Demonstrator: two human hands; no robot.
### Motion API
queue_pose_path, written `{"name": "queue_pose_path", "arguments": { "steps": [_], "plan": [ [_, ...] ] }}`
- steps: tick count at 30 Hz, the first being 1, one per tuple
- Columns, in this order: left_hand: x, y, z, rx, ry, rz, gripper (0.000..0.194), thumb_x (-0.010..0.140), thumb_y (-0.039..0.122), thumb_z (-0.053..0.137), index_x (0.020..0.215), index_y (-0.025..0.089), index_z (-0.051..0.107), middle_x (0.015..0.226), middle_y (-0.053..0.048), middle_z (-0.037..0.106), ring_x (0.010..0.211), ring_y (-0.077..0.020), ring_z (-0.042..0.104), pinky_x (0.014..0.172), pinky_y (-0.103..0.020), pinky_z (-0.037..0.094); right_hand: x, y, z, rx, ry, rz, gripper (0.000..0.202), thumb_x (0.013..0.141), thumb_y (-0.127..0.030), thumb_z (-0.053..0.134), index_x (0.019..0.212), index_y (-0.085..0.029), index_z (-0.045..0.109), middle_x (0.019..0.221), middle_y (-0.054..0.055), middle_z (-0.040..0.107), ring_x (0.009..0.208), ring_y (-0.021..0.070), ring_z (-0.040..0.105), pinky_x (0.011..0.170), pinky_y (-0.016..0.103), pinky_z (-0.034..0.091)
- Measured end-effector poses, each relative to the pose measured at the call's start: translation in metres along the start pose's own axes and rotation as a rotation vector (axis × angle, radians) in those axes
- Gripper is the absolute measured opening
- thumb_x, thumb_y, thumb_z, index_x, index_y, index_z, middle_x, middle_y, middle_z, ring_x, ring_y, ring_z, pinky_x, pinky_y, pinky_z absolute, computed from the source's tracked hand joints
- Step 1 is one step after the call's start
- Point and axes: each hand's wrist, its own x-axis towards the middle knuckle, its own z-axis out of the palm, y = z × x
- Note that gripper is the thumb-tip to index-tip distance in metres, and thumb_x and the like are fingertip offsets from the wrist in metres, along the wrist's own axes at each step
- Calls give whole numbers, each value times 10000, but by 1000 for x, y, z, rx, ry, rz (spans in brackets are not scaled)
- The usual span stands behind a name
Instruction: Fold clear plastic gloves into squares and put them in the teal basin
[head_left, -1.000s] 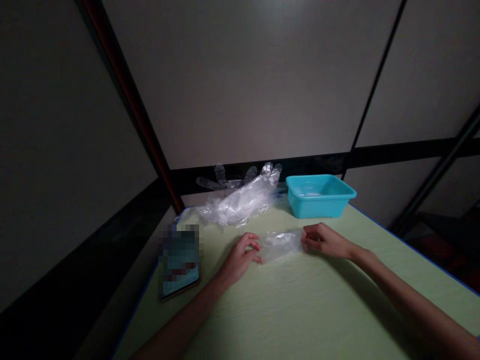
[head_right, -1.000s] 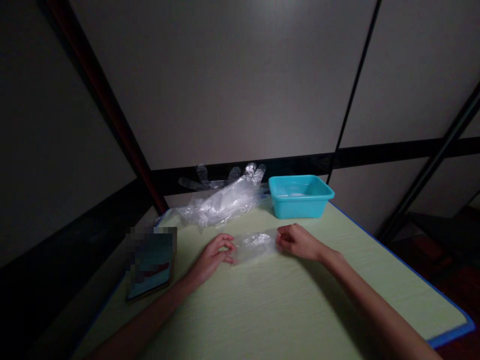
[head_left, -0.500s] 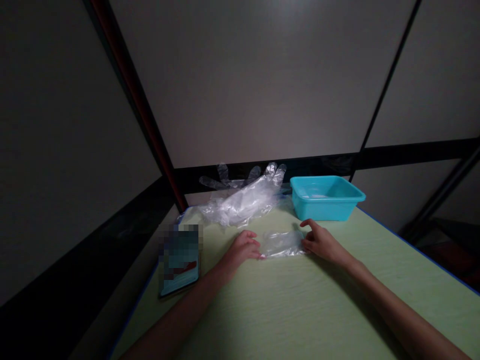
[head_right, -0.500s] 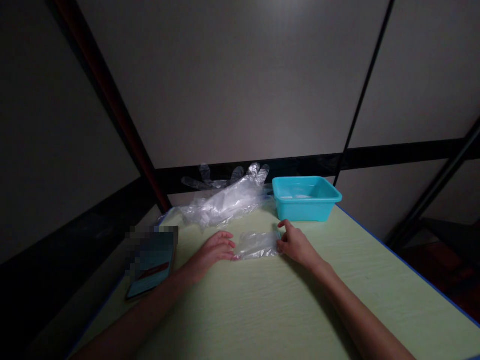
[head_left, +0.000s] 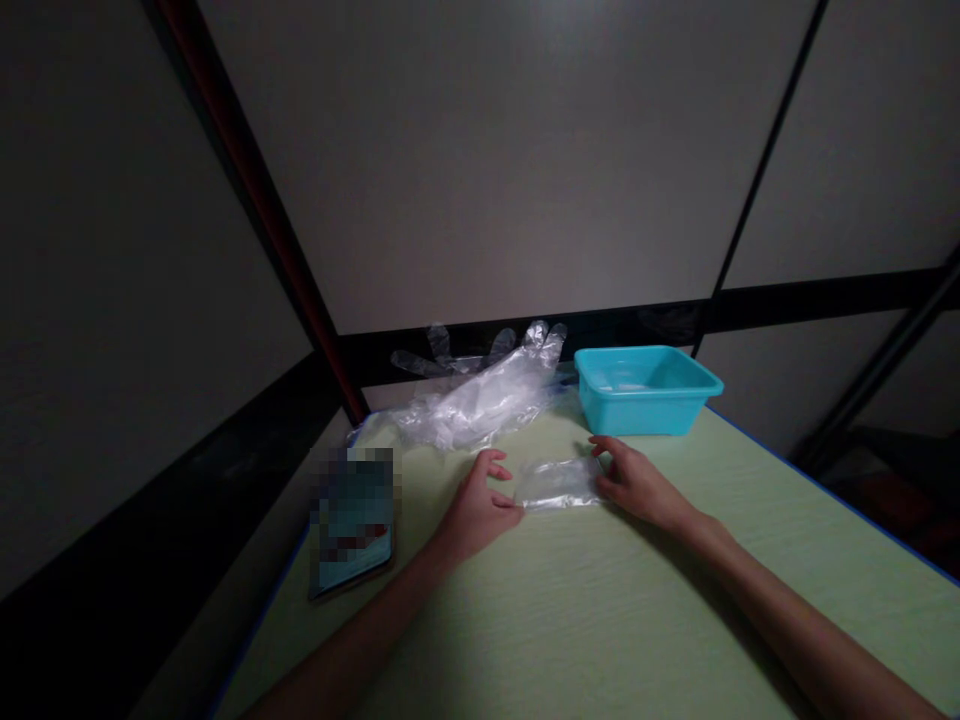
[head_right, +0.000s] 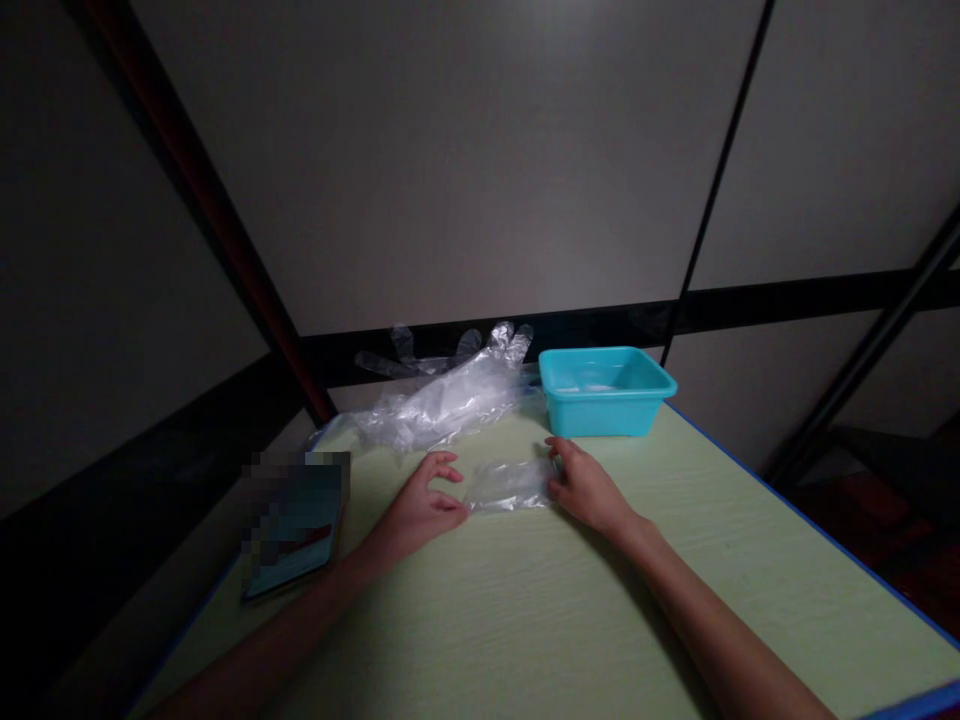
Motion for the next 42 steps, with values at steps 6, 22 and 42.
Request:
{"name": "queue_pose_path", "arguments": {
  "steps": [6, 22, 42],
  "plan": [
    [2, -11, 0, 179, 78, 155, 570, 528, 4, 527, 1034, 232, 393, 895, 16, 471, 531, -55, 520, 515, -185, 415, -3, -9, -7, 73, -76, 49, 427, 677, -119, 483, 1099, -120, 421, 758, 30, 570, 601, 126, 510, 568, 248, 417],
    [-24, 13, 26, 528, -220, 578, 491, 749, 148, 498, 1230, 184, 405, 1360, -68, 312, 1244, -220, 276, 1034, -348, 228, -40, -13, -23, 11, -198, -447, 181, 849, -191, 384, 901, -152, 553, 849, 75, 505, 766, 154, 490, 689, 286, 412],
    [-30, 16, 29, 1040, -610, 650, 609, 853, 400, 354, 1343, 100, 153, 1419, -102, 119, 1300, -176, 65, 1065, -323, 120, -43, -9, -23, -223, -229, -484, 267, 862, -247, 382, 989, -158, 599, 767, 62, 497, 709, 157, 460, 642, 283, 367]
  ]
}}
